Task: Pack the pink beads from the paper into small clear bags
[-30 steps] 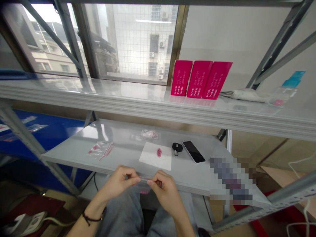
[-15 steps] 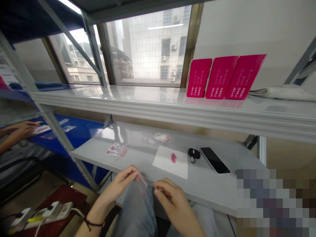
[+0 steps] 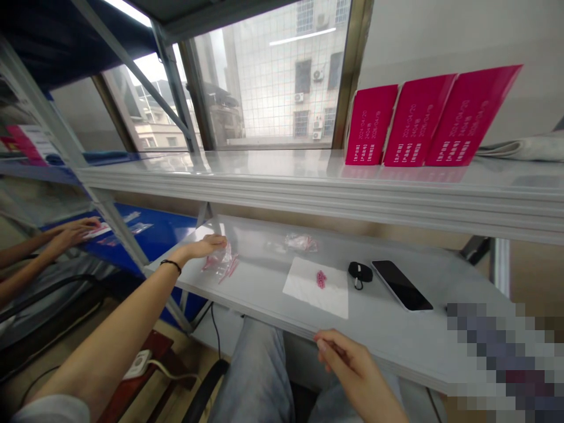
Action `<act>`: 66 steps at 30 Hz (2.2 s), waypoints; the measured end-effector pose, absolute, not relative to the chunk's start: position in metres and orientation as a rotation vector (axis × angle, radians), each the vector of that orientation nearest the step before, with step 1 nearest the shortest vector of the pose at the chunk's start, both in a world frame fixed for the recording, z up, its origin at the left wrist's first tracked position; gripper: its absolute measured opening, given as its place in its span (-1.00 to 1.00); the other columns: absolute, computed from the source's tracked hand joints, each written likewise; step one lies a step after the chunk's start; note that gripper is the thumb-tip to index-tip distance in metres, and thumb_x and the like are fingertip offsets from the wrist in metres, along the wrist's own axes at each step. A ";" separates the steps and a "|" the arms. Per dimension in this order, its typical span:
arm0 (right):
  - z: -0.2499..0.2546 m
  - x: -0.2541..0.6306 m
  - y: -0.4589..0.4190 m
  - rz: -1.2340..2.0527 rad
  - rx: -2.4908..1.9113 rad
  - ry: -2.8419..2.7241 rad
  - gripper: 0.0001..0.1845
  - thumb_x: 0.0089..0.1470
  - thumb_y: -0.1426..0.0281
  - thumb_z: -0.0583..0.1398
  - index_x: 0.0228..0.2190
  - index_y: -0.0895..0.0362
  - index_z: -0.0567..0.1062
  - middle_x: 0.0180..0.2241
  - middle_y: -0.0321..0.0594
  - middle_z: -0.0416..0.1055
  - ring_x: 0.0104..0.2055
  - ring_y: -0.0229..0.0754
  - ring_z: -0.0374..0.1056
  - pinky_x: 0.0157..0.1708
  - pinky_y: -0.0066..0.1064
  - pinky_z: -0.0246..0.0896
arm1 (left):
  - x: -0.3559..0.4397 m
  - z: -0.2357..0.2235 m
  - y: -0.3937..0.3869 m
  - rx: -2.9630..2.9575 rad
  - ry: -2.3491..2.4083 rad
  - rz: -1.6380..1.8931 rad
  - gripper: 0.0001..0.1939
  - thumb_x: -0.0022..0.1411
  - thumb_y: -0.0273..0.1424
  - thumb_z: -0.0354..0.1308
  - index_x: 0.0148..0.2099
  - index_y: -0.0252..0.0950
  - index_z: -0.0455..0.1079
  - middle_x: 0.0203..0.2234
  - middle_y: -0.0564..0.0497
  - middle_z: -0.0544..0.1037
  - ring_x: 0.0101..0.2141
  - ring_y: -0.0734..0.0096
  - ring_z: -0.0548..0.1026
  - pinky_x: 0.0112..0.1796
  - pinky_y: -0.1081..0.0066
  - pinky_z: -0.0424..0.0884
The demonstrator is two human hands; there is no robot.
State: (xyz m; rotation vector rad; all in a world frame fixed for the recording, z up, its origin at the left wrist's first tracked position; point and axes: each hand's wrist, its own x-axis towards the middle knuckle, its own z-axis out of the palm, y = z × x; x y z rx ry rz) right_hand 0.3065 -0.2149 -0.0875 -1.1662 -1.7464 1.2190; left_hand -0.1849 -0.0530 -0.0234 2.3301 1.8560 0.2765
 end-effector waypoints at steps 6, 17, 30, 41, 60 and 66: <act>-0.088 0.328 -0.209 1.149 -1.219 -1.645 -0.58 0.15 0.01 0.20 -0.31 0.08 0.62 -0.47 -0.21 0.46 -0.40 -0.12 0.38 -0.36 -0.38 0.31 | -0.166 -0.041 -0.043 2.287 1.887 0.127 -0.64 0.40 -0.22 -0.08 -0.01 -0.13 0.52 -0.04 -0.07 0.55 0.00 0.18 0.43 0.08 0.24 0.31; -0.071 0.368 -0.166 0.944 -1.386 -1.588 -0.53 0.14 -0.02 0.19 -0.25 0.10 0.62 -0.59 -0.31 0.25 -0.48 -0.14 0.19 -0.46 -0.36 0.08 | -0.070 -0.033 -0.012 2.421 1.944 0.423 -0.51 0.30 -0.43 0.05 0.27 -0.20 0.30 0.22 -0.17 0.38 0.21 -0.01 0.29 0.18 0.05 0.22; -0.077 0.374 -0.180 0.940 -1.413 -1.480 -0.50 0.09 -0.05 0.21 -0.30 0.14 0.61 -0.66 -0.38 0.14 -0.55 -0.20 0.11 -0.51 -0.38 0.00 | 0.064 -0.068 0.033 2.512 1.614 0.543 -0.46 0.32 -0.17 0.14 0.26 -0.31 0.33 0.11 -0.19 0.53 0.08 0.12 0.50 0.06 0.32 0.36; -0.069 0.361 -0.183 1.030 -1.364 -1.604 -0.54 0.16 -0.03 0.19 -0.33 0.12 0.58 -0.62 -0.38 0.17 -0.51 -0.20 0.13 -0.48 -0.40 0.02 | 0.067 -0.065 0.026 2.435 1.719 0.548 -0.66 0.39 -0.23 0.04 0.00 -0.23 0.57 -0.12 -0.13 0.67 -0.06 0.15 0.59 -0.06 0.35 0.40; -0.078 0.347 -0.188 1.158 -1.298 -1.636 -0.59 0.22 0.04 0.18 -0.34 0.13 0.56 -0.57 -0.37 0.20 -0.49 -0.24 0.10 -0.47 -0.40 -0.02 | 0.079 -0.070 0.017 2.505 1.758 0.677 -0.73 0.45 -0.41 0.01 -0.11 -0.36 0.53 -0.16 -0.22 0.59 -0.03 0.12 0.50 -0.03 0.22 0.40; -0.088 0.353 -0.187 1.112 -1.317 -1.482 -0.60 0.18 0.04 0.22 -0.29 0.14 0.57 -0.58 -0.37 0.17 -0.50 -0.25 0.10 -0.51 -0.42 -0.05 | 0.064 -0.042 0.013 2.415 1.840 1.020 -0.68 0.48 -0.41 -0.07 -0.11 -0.34 0.53 -0.17 -0.19 0.60 -0.08 0.14 0.48 0.02 0.22 0.33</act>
